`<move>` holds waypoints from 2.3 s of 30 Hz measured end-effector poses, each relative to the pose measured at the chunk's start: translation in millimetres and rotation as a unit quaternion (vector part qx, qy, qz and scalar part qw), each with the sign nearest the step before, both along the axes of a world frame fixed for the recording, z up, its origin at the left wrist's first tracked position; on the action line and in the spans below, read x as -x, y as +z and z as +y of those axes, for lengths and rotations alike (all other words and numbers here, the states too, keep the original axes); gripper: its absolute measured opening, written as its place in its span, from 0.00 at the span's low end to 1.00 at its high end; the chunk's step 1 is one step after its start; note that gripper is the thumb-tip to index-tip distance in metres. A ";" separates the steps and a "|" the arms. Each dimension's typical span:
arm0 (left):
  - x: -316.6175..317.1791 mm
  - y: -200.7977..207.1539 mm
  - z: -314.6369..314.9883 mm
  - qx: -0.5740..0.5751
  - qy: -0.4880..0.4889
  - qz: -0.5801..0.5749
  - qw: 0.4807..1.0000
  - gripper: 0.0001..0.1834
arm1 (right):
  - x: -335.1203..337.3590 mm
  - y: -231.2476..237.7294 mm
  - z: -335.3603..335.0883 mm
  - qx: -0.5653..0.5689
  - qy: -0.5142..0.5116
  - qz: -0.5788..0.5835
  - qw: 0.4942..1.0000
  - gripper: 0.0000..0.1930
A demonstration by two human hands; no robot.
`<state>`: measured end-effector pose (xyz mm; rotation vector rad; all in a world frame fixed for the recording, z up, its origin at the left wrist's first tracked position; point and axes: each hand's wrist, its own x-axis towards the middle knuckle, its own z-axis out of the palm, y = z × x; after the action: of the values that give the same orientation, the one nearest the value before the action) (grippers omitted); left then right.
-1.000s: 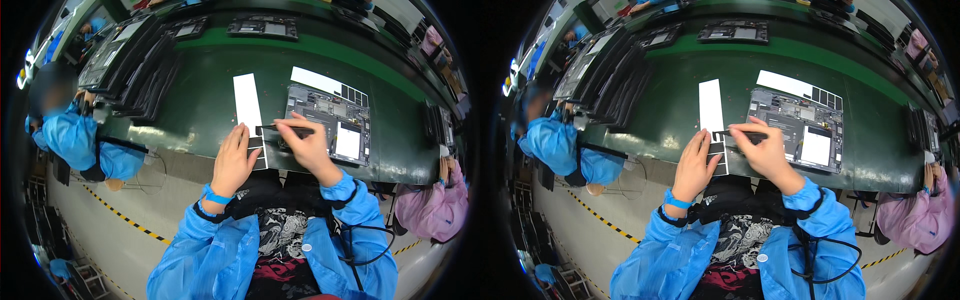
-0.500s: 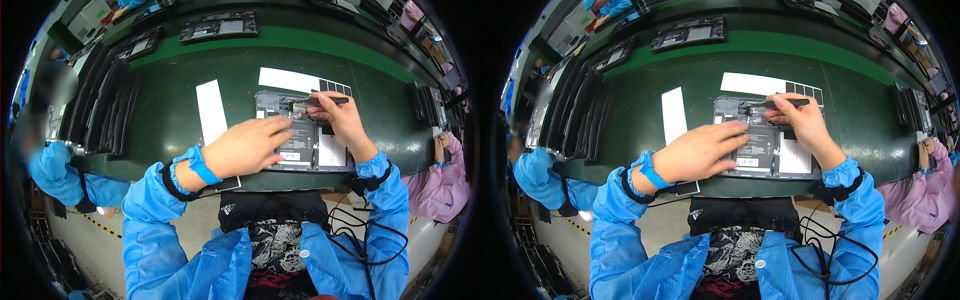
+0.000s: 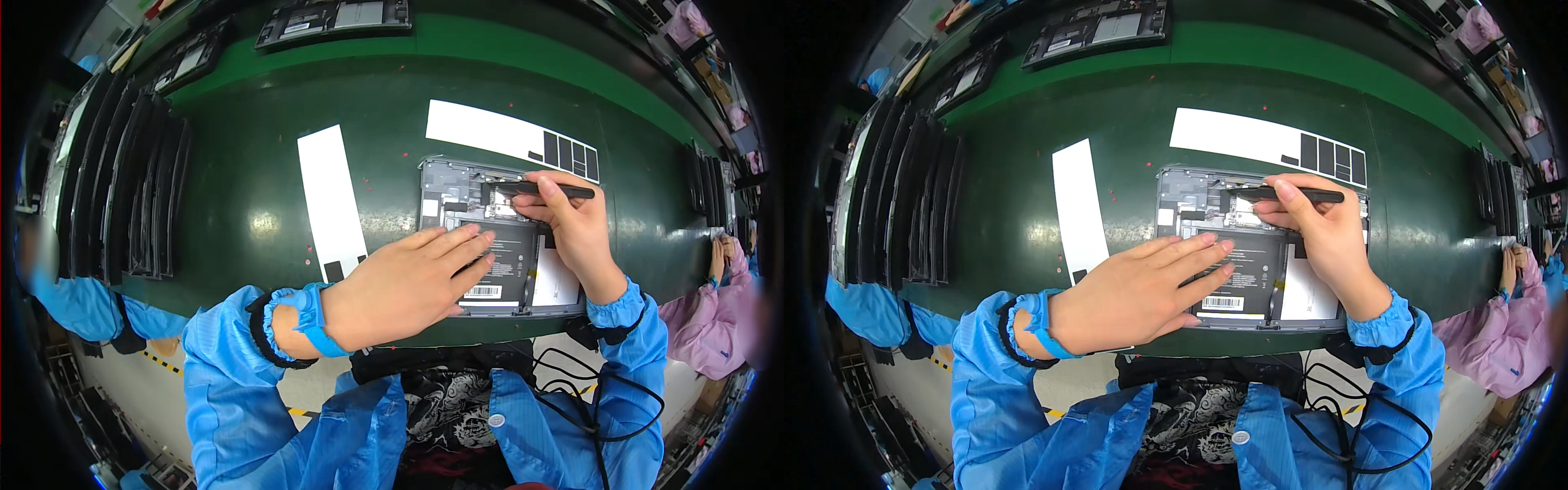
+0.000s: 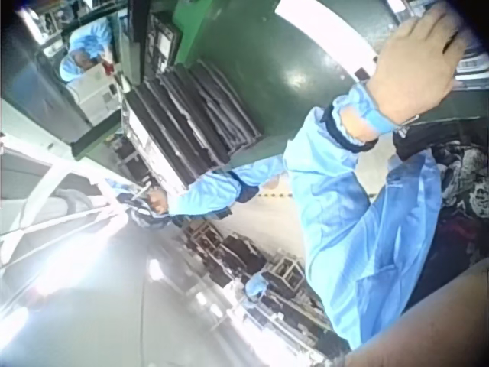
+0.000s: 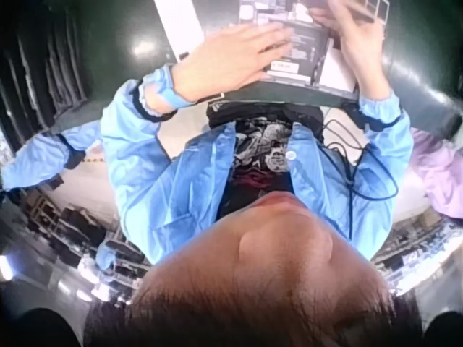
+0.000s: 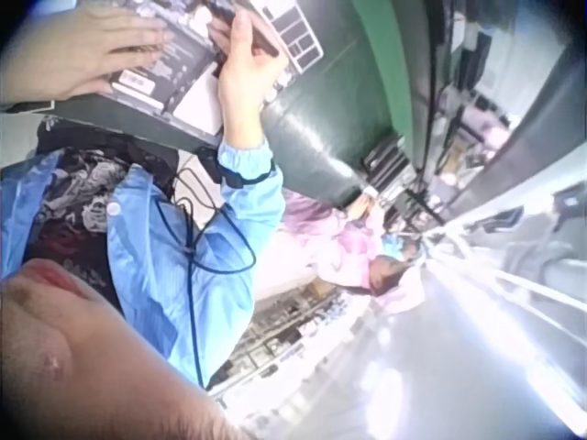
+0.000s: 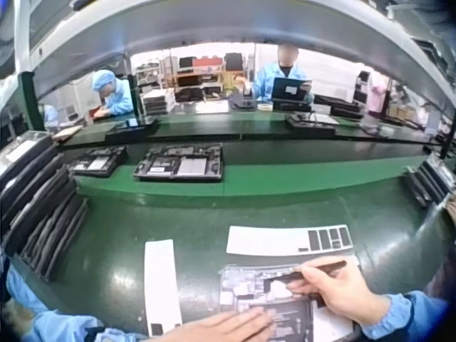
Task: Assembling internal components of electronic tablets on a factory production line.
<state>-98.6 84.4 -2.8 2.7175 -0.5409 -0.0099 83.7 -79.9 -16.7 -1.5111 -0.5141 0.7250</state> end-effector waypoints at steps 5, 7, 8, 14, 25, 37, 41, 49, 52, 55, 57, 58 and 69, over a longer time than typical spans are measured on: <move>1.3 -1.3 -3.3 -0.006 0.011 0.000 1.000 0.31 | 0.0 -1.7 -1.1 -0.004 -0.006 0.008 1.000 0.16; 2.4 -2.6 -2.5 -0.012 0.011 -0.008 1.000 0.31 | 1.1 -3.5 1.1 -0.004 -0.017 -0.005 1.000 0.17; 3.0 -2.7 -2.8 -0.012 0.016 -0.007 1.000 0.31 | 0.0 -2.8 2.0 0.003 -0.010 -0.001 1.000 0.17; -1.7 -3.6 -5.6 0.018 0.020 -0.024 0.999 0.31 | -1.1 -5.6 1.1 -0.004 -0.010 -0.012 1.000 0.17; -18.3 -18.5 -18.6 -0.052 0.118 -0.130 0.983 0.37 | 2.3 -5.4 2.1 -0.017 0.006 -0.014 1.000 0.17; 37.7 33.4 -5.4 -0.008 0.220 -0.156 0.963 0.24 | 19.0 9.2 -14.3 -0.033 -0.007 -0.030 0.999 0.17; 112.2 10.9 -0.9 0.044 0.428 -0.166 0.887 0.16 | 85.5 35.0 -25.7 -0.026 0.063 -0.022 0.997 0.12; 132.5 -40.8 -21.9 0.035 0.499 -0.144 0.854 0.30 | 152.4 -0.9 53.0 -0.014 0.083 -0.351 0.933 0.11; 129.7 -31.8 -17.6 0.010 0.484 -0.108 0.868 0.34 | 148.7 -6.9 68.7 -0.015 0.052 -0.436 0.898 0.12; 130.1 -29.2 -10.3 -0.011 0.463 -0.093 0.881 0.36 | 145.9 -12.9 74.0 0.018 0.059 -0.400 0.914 0.13; 131.8 -26.4 -8.7 -0.032 0.445 -0.061 0.893 0.37 | 146.6 -15.2 75.4 0.030 0.067 -0.398 0.915 0.13; 132.6 -27.0 -8.2 -0.032 0.443 -0.063 0.894 0.37 | 147.4 -14.0 75.7 0.030 0.066 -0.399 0.914 0.13; 134.5 -29.7 -7.6 -0.081 0.429 -0.078 0.896 0.37 | 148.0 -6.9 73.7 0.030 0.107 -0.349 0.931 0.10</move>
<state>-233.2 76.8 -32.4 2.8855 0.6838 0.4062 -64.4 -6.2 -23.7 -1.7764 -1.2144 0.3446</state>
